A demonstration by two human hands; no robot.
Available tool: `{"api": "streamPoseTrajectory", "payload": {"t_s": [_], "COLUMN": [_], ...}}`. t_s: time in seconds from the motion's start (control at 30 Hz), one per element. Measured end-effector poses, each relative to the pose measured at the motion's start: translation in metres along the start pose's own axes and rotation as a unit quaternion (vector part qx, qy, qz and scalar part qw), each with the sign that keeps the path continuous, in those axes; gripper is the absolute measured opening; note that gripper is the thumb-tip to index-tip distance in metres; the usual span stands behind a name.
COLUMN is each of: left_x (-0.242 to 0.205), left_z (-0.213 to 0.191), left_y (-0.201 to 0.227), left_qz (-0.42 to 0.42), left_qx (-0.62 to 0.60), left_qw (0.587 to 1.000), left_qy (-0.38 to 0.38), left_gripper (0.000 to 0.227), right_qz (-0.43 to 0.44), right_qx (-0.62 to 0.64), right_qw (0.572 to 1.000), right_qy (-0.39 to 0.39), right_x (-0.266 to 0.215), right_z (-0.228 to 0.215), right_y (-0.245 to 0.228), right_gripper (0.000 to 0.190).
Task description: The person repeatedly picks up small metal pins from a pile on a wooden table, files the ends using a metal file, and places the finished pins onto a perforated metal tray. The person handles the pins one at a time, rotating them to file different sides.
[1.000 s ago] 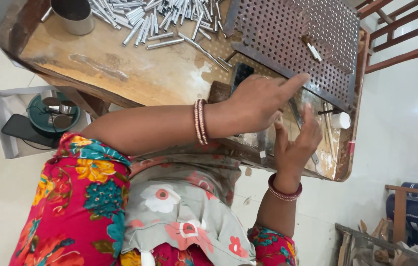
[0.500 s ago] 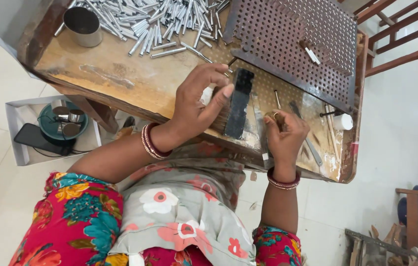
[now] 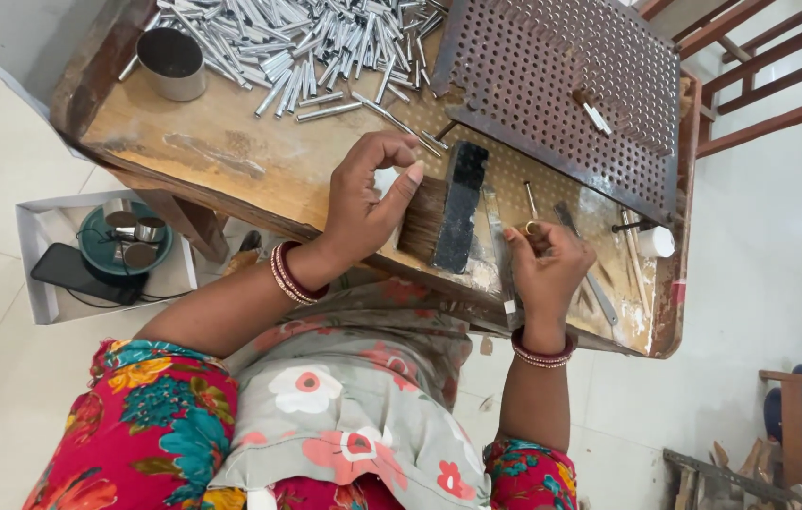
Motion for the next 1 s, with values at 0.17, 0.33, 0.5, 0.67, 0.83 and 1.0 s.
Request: {"api": "streamPoseTrajectory", "payload": {"t_s": [0.17, 0.33, 0.5, 0.67, 0.83, 1.0], "left_x": [-0.004, -0.006, -0.008, -0.006, -0.010, -0.026], "left_z": [-0.001, 0.000, 0.002, 0.002, 0.004, 0.037], "left_y": [-0.001, -0.003, -0.006, -0.007, 0.014, 0.046], "left_qz": [-0.010, -0.016, -0.023, -0.023, -0.002, -0.009], "left_qx": [-0.017, -0.043, -0.049, -0.041, -0.006, -0.004], "left_qw": [1.000, 0.999, 0.999, 0.999, 1.000, 0.997], "left_qy": [0.002, 0.003, 0.001, 0.000, 0.001, -0.070], "left_gripper": [0.012, 0.016, 0.020, 0.021, 0.020, 0.025], "right_qz": [0.096, 0.177, 0.137, 0.110, 0.121, 0.150], "right_qx": [0.094, 0.090, 0.172, 0.127, 0.120, 0.406], "right_qw": [0.990, 0.977, 0.974, 0.982, 0.983, 0.869], "right_qy": [-0.036, -0.079, -0.055, -0.088, -0.066, 0.240], "right_x": [-0.005, -0.003, 0.011, 0.018, 0.007, -0.032], "right_z": [0.011, 0.012, -0.006, -0.003, 0.000, -0.016], "right_y": [0.014, 0.028, 0.025, 0.026, 0.028, 0.022], "right_gripper": [0.022, 0.022, 0.017, 0.015, 0.014, 0.022]}}
Point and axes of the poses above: each hand's wrist, its own x-axis towards the middle knuckle, its own z-axis out of the palm, y = z × x, the point moved 7 cm from there along x, towards the middle knuckle, and after that the axes turned 7 degrees about -z, right-handed, at the moved point
